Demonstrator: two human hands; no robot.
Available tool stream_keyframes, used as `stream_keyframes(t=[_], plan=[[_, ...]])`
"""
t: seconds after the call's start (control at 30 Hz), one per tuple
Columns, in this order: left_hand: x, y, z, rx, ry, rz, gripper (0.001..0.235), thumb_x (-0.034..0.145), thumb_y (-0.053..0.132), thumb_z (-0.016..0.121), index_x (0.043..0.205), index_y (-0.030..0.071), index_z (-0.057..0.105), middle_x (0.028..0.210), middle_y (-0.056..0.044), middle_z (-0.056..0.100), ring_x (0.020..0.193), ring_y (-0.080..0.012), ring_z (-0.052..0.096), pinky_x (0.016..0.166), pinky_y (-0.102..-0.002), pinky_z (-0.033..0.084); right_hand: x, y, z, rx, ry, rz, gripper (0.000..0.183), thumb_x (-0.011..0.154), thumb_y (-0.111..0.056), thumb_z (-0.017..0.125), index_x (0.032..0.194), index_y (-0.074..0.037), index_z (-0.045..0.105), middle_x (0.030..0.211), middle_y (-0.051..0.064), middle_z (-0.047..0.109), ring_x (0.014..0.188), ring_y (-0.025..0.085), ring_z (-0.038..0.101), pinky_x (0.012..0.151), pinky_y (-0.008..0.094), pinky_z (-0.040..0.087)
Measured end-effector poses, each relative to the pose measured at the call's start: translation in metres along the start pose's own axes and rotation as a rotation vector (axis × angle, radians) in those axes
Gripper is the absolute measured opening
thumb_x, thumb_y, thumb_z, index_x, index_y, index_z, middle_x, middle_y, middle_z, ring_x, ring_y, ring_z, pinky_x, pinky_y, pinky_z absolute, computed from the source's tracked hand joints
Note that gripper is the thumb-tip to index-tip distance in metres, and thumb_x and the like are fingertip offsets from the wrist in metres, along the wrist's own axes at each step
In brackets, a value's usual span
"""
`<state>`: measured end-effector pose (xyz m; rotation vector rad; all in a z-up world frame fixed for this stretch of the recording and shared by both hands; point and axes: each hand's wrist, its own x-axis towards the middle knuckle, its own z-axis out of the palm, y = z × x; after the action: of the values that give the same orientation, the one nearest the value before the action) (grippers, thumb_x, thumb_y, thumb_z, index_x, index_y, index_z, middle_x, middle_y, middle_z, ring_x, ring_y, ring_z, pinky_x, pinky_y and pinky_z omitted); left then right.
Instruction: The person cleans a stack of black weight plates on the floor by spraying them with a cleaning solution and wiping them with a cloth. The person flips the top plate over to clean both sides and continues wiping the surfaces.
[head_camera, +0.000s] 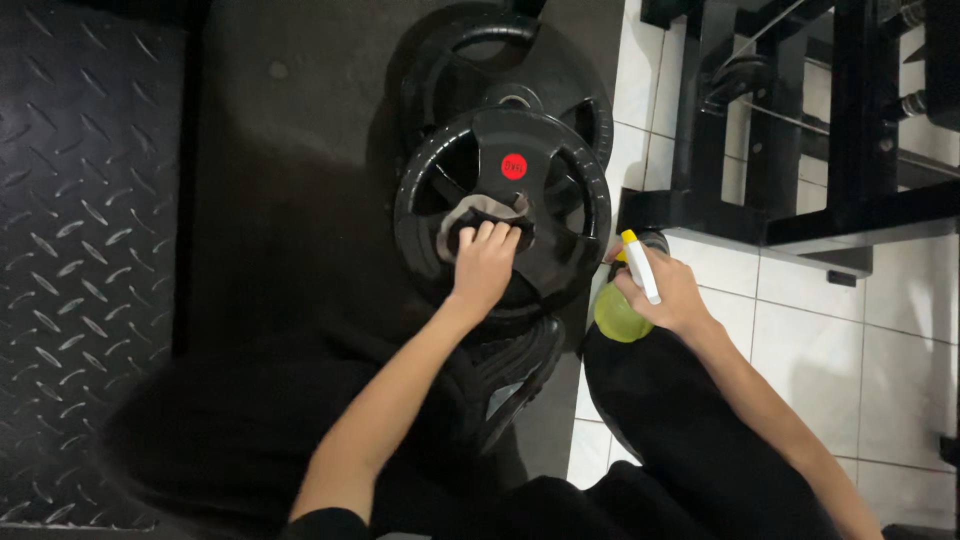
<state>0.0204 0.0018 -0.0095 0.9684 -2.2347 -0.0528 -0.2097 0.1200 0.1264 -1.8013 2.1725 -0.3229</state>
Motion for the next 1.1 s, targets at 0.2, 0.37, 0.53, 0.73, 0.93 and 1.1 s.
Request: stream_keyframes(t=[0.2, 0.37, 0.53, 0.73, 0.93, 1.1], plan=[[-0.003, -0.045, -0.013, -0.059, -0.018, 0.28, 0.013, 0.099, 0.011, 0.055, 0.101, 0.009, 0.068, 0.089, -0.005, 0.051, 0.081, -0.0283, 0.051, 0.068, -0.042, 0.037, -0.002, 0.007, -0.004, 0.024, 0.021, -0.038, 0.031, 0.083, -0.036, 0.068, 0.104, -0.013, 0.066, 0.084, 0.019, 0.067, 0.086, 0.046, 0.069, 0.078, 0.059, 0.054], [0.001, -0.126, -0.024, 0.302, -0.163, 0.113, 0.011, 0.091, 0.015, 0.061, 0.084, 0.017, 0.07, 0.078, -0.002, 0.058, 0.073, -0.0257, 0.057, 0.063, -0.043, 0.04, -0.002, -0.005, -0.011, 0.013, 0.026, -0.028, 0.031, 0.083, -0.037, 0.067, 0.099, -0.01, 0.065, 0.082, 0.021, 0.067, 0.082, 0.047, 0.069, 0.077, 0.059, 0.054], [0.012, -0.113, -0.048, 0.197, -0.156, 0.018, 0.021, 0.092, 0.022, 0.065, 0.111, 0.014, 0.069, 0.099, -0.005, 0.059, 0.094, -0.0281, 0.061, 0.076, -0.042, 0.043, 0.002, 0.005, -0.001, 0.038, 0.005, -0.034, 0.03, 0.083, -0.038, 0.067, 0.099, -0.012, 0.065, 0.082, 0.018, 0.069, 0.083, 0.046, 0.07, 0.076, 0.059, 0.054], [0.014, -0.047, 0.033, 0.11, -0.142, 0.225, 0.011, 0.095, 0.016, 0.059, 0.103, 0.014, 0.066, 0.096, -0.007, 0.057, 0.093, -0.0295, 0.058, 0.077, -0.044, 0.043, 0.0, -0.011, -0.013, 0.032, -0.006, 0.006, 0.028, 0.083, -0.035, 0.066, 0.102, -0.014, 0.066, 0.081, 0.017, 0.068, 0.082, 0.044, 0.07, 0.077, 0.058, 0.055], [0.012, -0.031, 0.037, 0.304, -0.179, 0.3, 0.007, 0.093, 0.008, 0.063, 0.086, 0.009, 0.066, 0.089, -0.008, 0.053, 0.08, -0.0292, 0.053, 0.069, -0.043, 0.04, -0.001, 0.002, -0.008, 0.064, -0.011, 0.014, 0.028, 0.084, -0.035, 0.064, 0.098, -0.012, 0.066, 0.079, 0.015, 0.069, 0.079, 0.042, 0.071, 0.074, 0.055, 0.056], [0.025, -0.002, 0.017, 0.415, -0.389, 0.198, 0.012, 0.092, 0.007, 0.061, 0.085, 0.01, 0.07, 0.09, -0.008, 0.054, 0.077, -0.0281, 0.051, 0.069, -0.044, 0.036, -0.004, -0.007, -0.012, 0.041, 0.003, -0.007, 0.024, 0.085, -0.035, 0.065, 0.091, -0.011, 0.063, 0.078, 0.015, 0.066, 0.078, 0.042, 0.069, 0.073, 0.054, 0.055]])
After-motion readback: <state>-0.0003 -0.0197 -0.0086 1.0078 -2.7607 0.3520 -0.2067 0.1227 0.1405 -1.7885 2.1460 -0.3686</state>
